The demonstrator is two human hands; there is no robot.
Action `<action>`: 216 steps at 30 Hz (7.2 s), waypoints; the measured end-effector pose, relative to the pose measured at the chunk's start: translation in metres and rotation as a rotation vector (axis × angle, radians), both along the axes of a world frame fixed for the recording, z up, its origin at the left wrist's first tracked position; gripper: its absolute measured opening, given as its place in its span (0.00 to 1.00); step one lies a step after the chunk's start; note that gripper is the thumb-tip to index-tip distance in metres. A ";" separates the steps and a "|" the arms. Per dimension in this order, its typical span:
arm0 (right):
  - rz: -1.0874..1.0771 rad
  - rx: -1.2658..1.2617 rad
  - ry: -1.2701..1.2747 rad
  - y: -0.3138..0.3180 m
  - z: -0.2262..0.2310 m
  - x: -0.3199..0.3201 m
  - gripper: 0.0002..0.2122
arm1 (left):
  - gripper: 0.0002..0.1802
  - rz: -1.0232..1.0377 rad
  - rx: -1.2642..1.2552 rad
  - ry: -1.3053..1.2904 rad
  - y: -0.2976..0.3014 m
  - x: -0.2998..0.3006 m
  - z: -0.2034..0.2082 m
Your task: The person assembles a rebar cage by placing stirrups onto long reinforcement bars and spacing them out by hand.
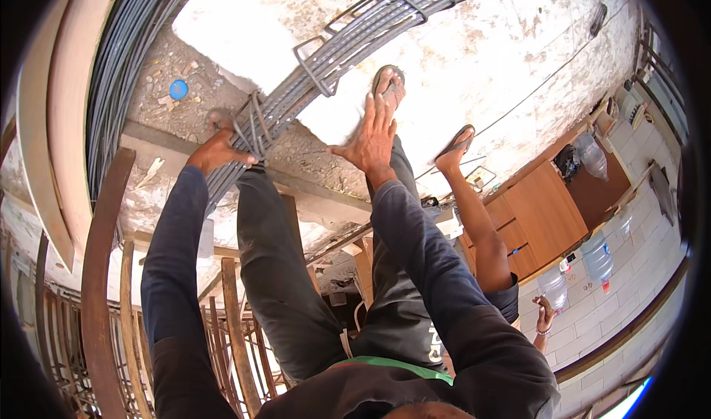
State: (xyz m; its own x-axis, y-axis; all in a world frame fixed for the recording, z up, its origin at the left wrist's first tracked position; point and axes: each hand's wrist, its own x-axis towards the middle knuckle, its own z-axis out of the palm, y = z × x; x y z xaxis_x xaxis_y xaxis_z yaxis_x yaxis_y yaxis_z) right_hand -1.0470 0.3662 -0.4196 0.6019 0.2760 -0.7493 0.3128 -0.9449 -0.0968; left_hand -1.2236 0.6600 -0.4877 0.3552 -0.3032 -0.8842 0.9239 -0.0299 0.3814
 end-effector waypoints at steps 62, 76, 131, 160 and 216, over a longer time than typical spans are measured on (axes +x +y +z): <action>0.024 0.557 0.021 0.042 0.024 -0.041 0.13 | 0.36 0.282 0.375 -0.018 -0.003 -0.036 0.040; 0.042 0.395 0.070 0.071 -0.050 -0.094 0.09 | 0.53 0.136 0.707 -0.643 -0.050 0.011 0.031; 0.151 0.612 -0.122 0.109 0.010 -0.096 0.03 | 0.27 0.497 0.851 -0.511 -0.040 -0.026 0.011; 0.377 0.561 0.108 0.135 -0.003 -0.141 0.08 | 0.25 1.255 0.511 0.051 0.014 -0.098 -0.085; -0.124 0.185 0.153 -0.291 0.375 0.064 0.15 | 0.31 0.719 0.398 -0.125 -0.207 -0.009 0.496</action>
State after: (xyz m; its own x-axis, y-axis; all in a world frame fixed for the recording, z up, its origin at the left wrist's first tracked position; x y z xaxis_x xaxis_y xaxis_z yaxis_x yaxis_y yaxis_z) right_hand -0.9831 0.0747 -0.0450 0.5232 0.3478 -0.7780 0.1638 -0.9370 -0.3087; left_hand -1.2324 0.4529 0.0081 0.4455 0.3623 -0.8187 0.7209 0.3970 0.5680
